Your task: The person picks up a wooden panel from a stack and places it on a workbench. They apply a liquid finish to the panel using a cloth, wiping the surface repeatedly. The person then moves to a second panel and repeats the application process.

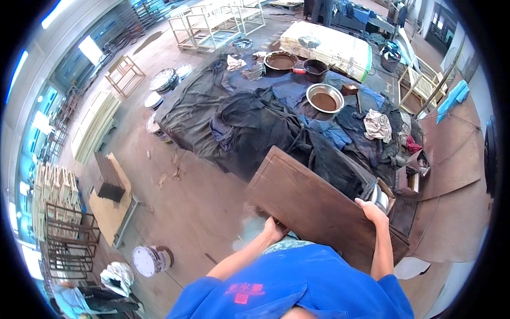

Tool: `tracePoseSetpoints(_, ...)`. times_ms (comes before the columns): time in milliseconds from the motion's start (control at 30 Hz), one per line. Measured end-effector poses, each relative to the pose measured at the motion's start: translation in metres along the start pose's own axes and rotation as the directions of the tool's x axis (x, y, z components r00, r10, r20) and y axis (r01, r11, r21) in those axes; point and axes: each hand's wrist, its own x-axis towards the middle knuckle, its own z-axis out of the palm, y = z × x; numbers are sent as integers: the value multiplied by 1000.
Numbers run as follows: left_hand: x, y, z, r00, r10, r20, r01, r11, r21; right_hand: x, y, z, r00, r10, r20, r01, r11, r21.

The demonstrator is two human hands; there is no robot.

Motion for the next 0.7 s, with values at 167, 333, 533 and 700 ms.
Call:
tracePoseSetpoints(167,60,111,6,961,25,274,-88,971,222,25,-60,13,987,157,-21,-150,969,198)
tracePoseSetpoints(333,90,198,14,750,159,641,-597,580,555,41,-122,26,981,191,-36,-161,900,406)
tracePoseSetpoints(533,82,282,21,865,-132,485,76,988,134,92,-192,24,973,224,50,-222,860,460)
tracePoseSetpoints(700,102,330,38,863,-96,496,42,992,119,189,-198,34,990,143,15,-135,888,440)
